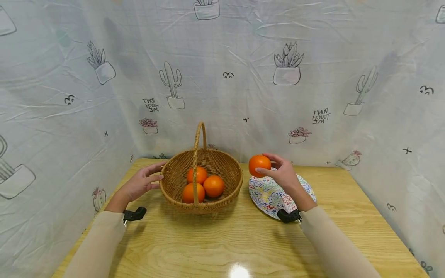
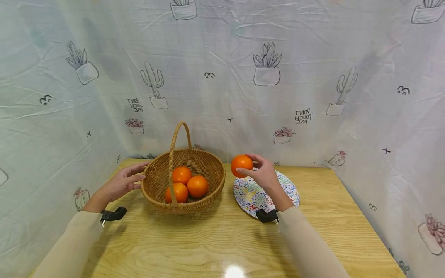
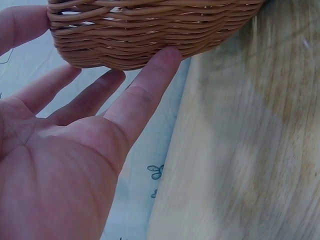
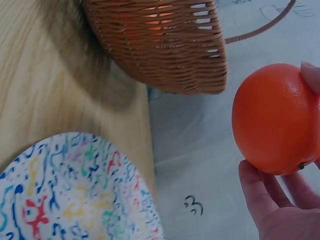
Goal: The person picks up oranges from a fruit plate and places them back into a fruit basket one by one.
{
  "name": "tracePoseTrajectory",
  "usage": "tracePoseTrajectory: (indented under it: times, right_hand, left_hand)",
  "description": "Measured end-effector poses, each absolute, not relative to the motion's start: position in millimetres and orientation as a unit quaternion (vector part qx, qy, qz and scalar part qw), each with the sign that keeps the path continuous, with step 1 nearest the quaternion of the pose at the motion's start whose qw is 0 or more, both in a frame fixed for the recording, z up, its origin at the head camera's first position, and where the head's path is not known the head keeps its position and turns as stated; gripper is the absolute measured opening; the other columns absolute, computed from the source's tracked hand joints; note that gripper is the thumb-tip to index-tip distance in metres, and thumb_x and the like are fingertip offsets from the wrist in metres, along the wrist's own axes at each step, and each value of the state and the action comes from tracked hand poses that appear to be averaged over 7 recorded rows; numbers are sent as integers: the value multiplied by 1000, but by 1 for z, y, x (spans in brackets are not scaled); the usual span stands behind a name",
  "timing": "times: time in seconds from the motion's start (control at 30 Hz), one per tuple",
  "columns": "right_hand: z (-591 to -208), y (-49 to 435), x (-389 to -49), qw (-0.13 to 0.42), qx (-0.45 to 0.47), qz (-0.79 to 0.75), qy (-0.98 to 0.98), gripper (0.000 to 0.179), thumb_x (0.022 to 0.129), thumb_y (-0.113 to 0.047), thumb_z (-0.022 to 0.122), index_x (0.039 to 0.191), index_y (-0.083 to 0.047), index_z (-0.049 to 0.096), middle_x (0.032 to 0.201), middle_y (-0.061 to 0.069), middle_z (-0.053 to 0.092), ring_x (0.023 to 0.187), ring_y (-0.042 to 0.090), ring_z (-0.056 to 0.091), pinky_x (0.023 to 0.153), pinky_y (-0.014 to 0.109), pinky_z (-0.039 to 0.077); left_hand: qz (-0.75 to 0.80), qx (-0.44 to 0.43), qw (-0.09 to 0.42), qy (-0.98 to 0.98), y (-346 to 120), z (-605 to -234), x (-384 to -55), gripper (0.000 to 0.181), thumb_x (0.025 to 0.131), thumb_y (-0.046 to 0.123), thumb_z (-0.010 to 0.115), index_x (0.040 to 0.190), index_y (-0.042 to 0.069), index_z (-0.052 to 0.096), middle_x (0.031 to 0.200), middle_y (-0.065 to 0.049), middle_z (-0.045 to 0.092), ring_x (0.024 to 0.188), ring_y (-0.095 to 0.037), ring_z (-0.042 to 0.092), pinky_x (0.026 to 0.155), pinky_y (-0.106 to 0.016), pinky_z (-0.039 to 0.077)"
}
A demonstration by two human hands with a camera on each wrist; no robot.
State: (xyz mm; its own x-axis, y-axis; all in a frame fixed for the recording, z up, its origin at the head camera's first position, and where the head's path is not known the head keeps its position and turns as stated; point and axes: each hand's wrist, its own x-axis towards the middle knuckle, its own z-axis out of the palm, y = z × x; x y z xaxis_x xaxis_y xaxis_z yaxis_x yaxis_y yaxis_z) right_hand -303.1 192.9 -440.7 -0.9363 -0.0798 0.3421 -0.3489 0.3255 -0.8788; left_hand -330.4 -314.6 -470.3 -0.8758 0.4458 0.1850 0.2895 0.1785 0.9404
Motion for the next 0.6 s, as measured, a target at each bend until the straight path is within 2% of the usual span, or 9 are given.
tracePoseTrajectory:
  times: [0.33,0.6]
  right_hand:
    - [-427,178,-305,121,161,582,-788,67,85,-26,86,145,-16,59,141,12,63,125,29,61,89,26,58]
    - [-419,156,-308,111,179,595,-775,68,85,-19,86,146,-11,57,140,15,61,123,31,61,89,28,58]
  left_hand:
    - [590,248,64,766,-316,-473,-332,68,106,17,58,164,7,23,165,-26,24,141,-30,48,100,-37,58]
    - [592,248,62,765,-316,-475,-333,69,106,17,57,164,7,22,166,-26,22,143,-35,45,99,-36,58]
